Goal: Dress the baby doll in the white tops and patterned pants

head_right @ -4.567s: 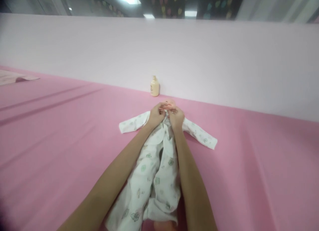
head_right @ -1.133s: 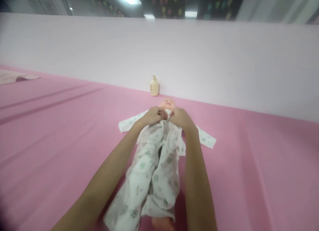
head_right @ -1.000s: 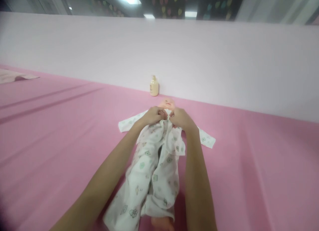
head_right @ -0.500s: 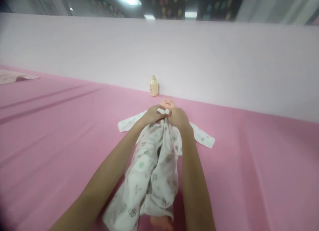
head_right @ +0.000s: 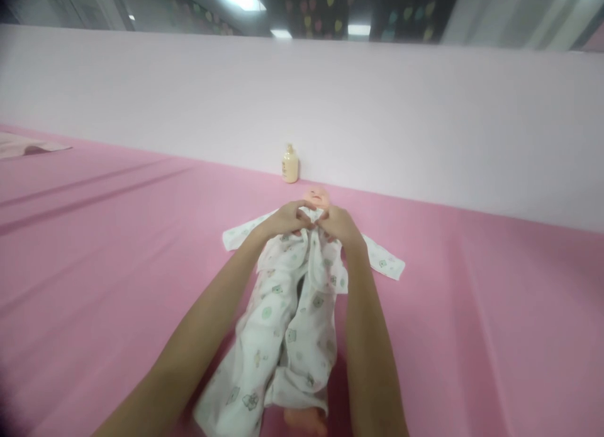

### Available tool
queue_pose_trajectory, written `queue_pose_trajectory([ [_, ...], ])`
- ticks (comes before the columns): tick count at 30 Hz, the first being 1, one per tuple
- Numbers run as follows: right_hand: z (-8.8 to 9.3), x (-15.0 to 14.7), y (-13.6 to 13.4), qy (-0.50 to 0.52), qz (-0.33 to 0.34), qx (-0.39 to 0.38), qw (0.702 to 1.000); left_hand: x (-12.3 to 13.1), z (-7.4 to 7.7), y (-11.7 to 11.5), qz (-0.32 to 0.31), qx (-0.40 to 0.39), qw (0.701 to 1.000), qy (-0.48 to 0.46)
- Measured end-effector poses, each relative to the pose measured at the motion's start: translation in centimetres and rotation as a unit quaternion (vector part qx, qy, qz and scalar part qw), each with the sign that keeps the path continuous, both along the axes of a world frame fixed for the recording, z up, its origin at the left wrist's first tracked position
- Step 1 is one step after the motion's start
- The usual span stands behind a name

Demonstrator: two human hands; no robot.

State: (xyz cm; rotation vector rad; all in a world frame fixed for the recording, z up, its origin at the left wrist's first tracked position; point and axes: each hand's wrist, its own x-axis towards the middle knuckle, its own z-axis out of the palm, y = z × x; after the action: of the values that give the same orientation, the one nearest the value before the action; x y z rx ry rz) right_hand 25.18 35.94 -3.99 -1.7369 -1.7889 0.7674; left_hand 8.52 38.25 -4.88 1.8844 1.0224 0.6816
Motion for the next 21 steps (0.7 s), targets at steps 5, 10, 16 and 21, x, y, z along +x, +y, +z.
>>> queue_pose_trajectory([
  [5, 0.1, -0.3, -0.1, -0.03, -0.012, 0.027, 0.999, 0.0, 1.8, -1.8, -0.028, 0.06, 0.991, 0.118],
  [10, 1.8, -1.2, -1.5, -0.148, -0.046, 0.078, 0.985, -0.4, 4.6, -4.4, 0.005, 0.104, 0.969, 0.225],
  [16, 3.4, -1.6, -3.4, -0.139, 0.031, -0.031, 0.989, 0.0, 5.1, -5.4, 0.034, 0.111, 0.946, 0.304],
  [21, 2.6, -1.6, -3.1, -0.155, 0.059, -0.097, 0.981, 0.6, 4.1, -5.0, 0.024, 0.142, 0.928, 0.344],
])
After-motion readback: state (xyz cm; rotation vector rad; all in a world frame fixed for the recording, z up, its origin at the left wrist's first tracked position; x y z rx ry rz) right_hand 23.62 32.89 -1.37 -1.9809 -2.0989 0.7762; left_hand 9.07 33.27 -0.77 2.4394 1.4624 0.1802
